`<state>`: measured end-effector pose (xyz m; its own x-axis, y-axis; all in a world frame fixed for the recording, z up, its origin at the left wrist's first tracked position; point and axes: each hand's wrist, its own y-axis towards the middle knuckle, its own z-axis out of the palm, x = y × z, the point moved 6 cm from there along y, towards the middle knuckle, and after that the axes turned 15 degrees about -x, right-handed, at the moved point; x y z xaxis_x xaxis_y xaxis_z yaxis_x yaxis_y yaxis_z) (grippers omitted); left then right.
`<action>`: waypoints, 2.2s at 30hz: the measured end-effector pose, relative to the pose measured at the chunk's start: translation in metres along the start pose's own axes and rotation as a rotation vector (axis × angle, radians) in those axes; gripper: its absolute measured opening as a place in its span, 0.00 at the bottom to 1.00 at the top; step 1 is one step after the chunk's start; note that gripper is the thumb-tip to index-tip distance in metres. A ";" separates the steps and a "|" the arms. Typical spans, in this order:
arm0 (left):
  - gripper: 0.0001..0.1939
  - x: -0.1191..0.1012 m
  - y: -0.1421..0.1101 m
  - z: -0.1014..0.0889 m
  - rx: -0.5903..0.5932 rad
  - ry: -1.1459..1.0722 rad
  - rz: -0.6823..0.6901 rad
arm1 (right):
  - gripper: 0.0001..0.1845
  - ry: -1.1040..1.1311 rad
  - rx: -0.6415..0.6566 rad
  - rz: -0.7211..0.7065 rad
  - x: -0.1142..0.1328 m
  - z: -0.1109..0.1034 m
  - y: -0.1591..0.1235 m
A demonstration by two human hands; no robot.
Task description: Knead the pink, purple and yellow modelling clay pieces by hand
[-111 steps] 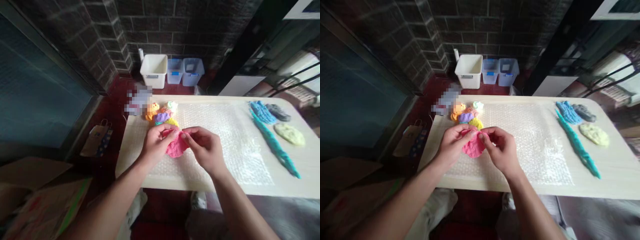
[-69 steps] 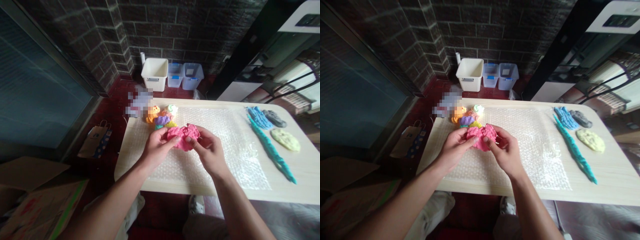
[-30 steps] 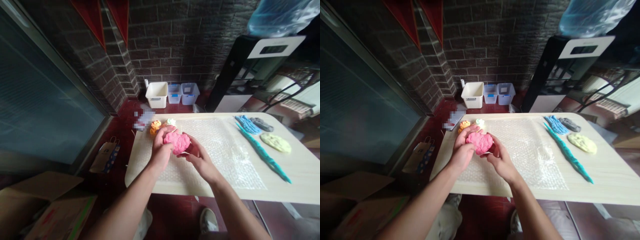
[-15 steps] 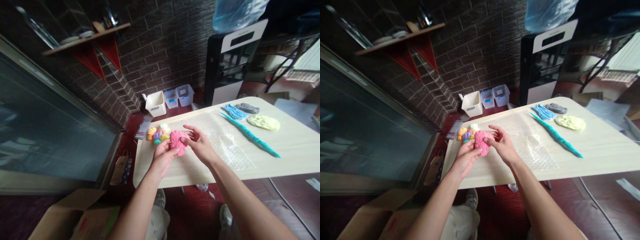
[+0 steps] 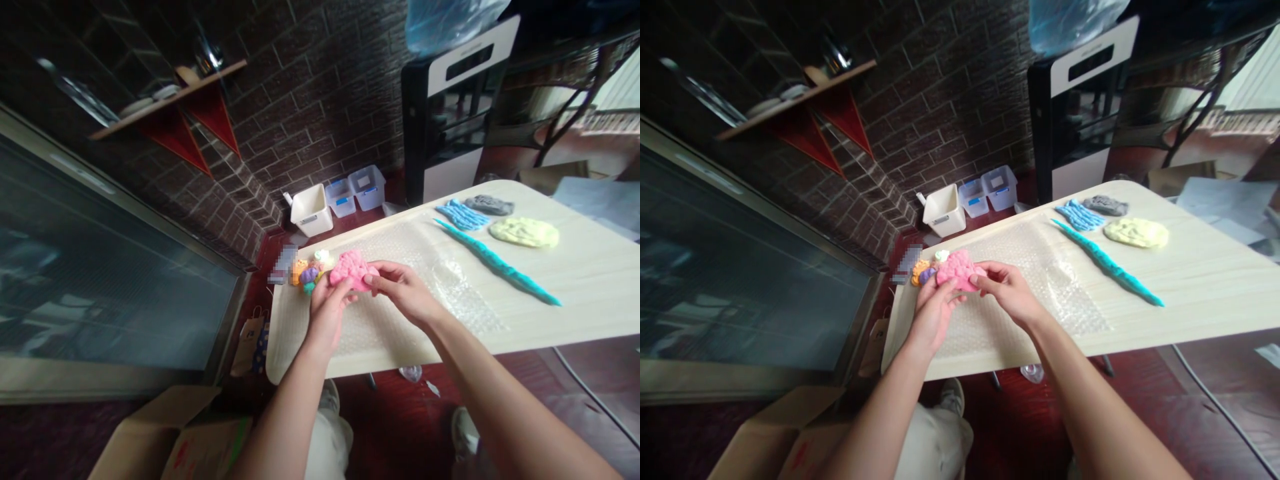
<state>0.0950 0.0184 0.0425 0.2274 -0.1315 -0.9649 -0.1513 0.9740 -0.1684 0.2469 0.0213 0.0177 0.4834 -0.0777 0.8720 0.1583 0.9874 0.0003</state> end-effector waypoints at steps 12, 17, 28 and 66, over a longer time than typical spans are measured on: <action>0.19 -0.008 -0.002 -0.006 0.004 0.075 0.221 | 0.23 0.045 -0.113 0.046 0.005 -0.012 0.003; 0.18 -0.001 0.002 -0.003 0.006 0.086 0.195 | 0.21 0.044 -0.104 0.070 0.004 -0.018 0.002; 0.12 0.002 0.016 -0.012 0.007 -0.052 0.121 | 0.20 -0.057 -0.205 -0.101 -0.005 -0.021 0.015; 0.21 0.011 0.019 -0.008 0.043 0.137 0.187 | 0.22 -0.167 -0.008 -0.007 0.002 0.004 0.000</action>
<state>0.0873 0.0336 0.0268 0.0658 0.0312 -0.9973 -0.1372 0.9903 0.0220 0.2443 0.0212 0.0214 0.3325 -0.0601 0.9412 0.1688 0.9856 0.0033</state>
